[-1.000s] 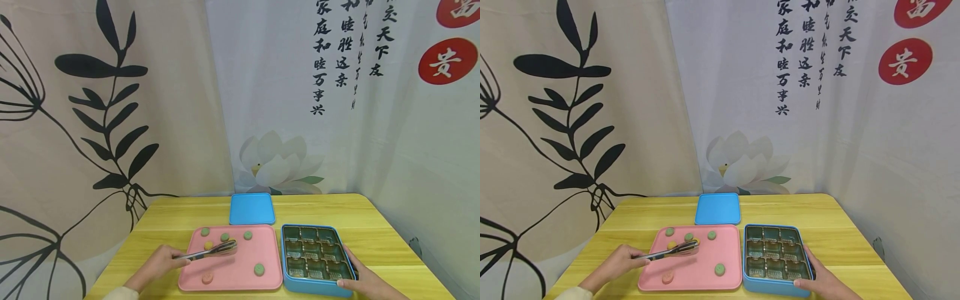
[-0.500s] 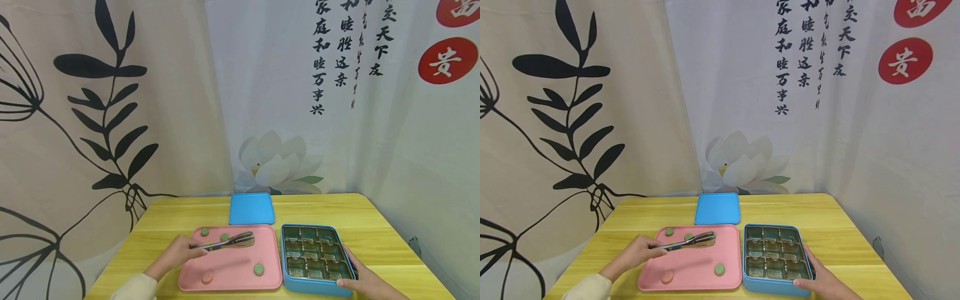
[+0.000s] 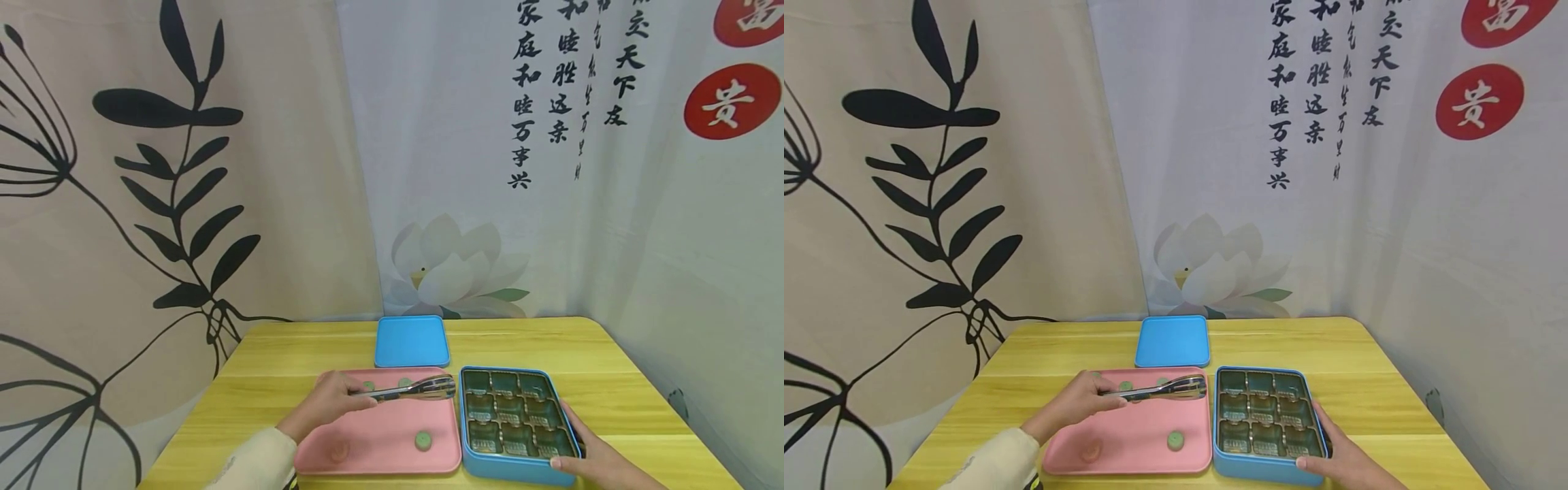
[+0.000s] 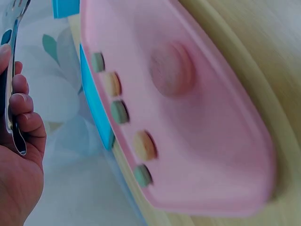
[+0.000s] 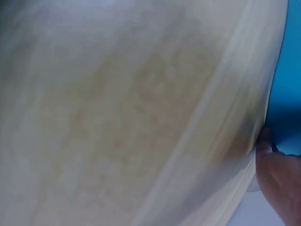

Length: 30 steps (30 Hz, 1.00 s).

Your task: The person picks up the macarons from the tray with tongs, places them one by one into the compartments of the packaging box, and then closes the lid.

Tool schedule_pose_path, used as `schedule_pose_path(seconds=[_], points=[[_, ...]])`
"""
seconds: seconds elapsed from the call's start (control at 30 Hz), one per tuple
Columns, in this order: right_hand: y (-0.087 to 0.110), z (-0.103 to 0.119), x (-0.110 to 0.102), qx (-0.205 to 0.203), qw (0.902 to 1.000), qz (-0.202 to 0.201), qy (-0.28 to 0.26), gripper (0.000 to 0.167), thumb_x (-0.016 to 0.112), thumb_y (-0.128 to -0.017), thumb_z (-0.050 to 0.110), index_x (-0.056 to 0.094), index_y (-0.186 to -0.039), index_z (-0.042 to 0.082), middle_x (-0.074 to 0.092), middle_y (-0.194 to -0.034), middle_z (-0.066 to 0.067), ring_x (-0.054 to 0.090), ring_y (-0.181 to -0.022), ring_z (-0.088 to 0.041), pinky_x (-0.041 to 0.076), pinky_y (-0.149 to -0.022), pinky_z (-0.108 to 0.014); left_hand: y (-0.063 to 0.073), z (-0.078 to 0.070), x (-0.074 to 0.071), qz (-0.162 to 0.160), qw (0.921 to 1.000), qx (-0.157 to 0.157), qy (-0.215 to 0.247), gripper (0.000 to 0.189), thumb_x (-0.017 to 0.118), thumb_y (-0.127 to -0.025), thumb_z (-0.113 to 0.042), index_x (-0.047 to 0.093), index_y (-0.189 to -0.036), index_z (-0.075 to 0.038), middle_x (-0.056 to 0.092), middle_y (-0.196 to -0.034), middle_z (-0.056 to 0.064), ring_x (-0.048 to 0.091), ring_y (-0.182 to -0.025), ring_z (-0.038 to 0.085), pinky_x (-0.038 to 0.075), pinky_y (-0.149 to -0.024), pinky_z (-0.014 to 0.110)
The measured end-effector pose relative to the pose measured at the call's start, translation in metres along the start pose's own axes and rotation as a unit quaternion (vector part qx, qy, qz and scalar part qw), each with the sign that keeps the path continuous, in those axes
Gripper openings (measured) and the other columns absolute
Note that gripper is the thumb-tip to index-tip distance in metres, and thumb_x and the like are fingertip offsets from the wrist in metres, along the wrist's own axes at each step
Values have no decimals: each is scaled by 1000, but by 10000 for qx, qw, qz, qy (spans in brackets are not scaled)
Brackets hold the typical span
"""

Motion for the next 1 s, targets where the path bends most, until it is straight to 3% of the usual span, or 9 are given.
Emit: schedule_pose_path(seconds=[0.23,0.4,0.63,0.87,1.0], points=[[-1,-1,0,-70,10000,64,-7,101,61,-100,29,-21,-152,3,-9,-151,-43,33,-130,-61,38,-98,-65,-18,-18,21,202,9995,-17,226,26,76,-88,-33,67,-67,-19,37,-57,-11,30,-50,5,27,-47,23],[0,2,0,106,9999,-72,99,101,61,-99,33,-18,-154,3,-8,-152,-41,23,-133,-64,32,-97,-71,-31,-31,40,225,9992,203,268,16,79,-86,-26,76,-73,-17,37,-56,-11,27,-50,4,25,-47,22],[2,3,0,164,9996,-157,193,102,63,-98,33,-17,-154,3,-8,-153,-41,20,-133,-64,29,-97,-73,-44,-48,66,389,9982,354,292,9,81,-84,-26,82,-88,-18,66,-73,-14,46,-60,1,37,-52,20],[2,3,0,93,9995,-151,267,99,61,-99,32,-16,-154,3,-8,-153,-41,22,-132,-65,31,-96,-73,-49,-55,86,470,9979,384,209,8,84,-80,-21,82,-86,-17,72,-74,-14,61,-67,-2,49,-57,21],[1,4,1,198,9995,-166,163,98,60,-100,33,-16,-154,3,-8,-153,-40,20,-133,-64,30,-97,-73,-48,-55,90,453,9985,181,240,7,86,-78,-23,82,-84,-19,70,-69,-17,55,-61,-2,39,-48,20]])
Point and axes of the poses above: each hand's wrist, its own y-axis away from the middle knuckle, its own x-axis out of the palm, z = x × y, the point moved 3 cm from there along -y, towards the middle knuckle
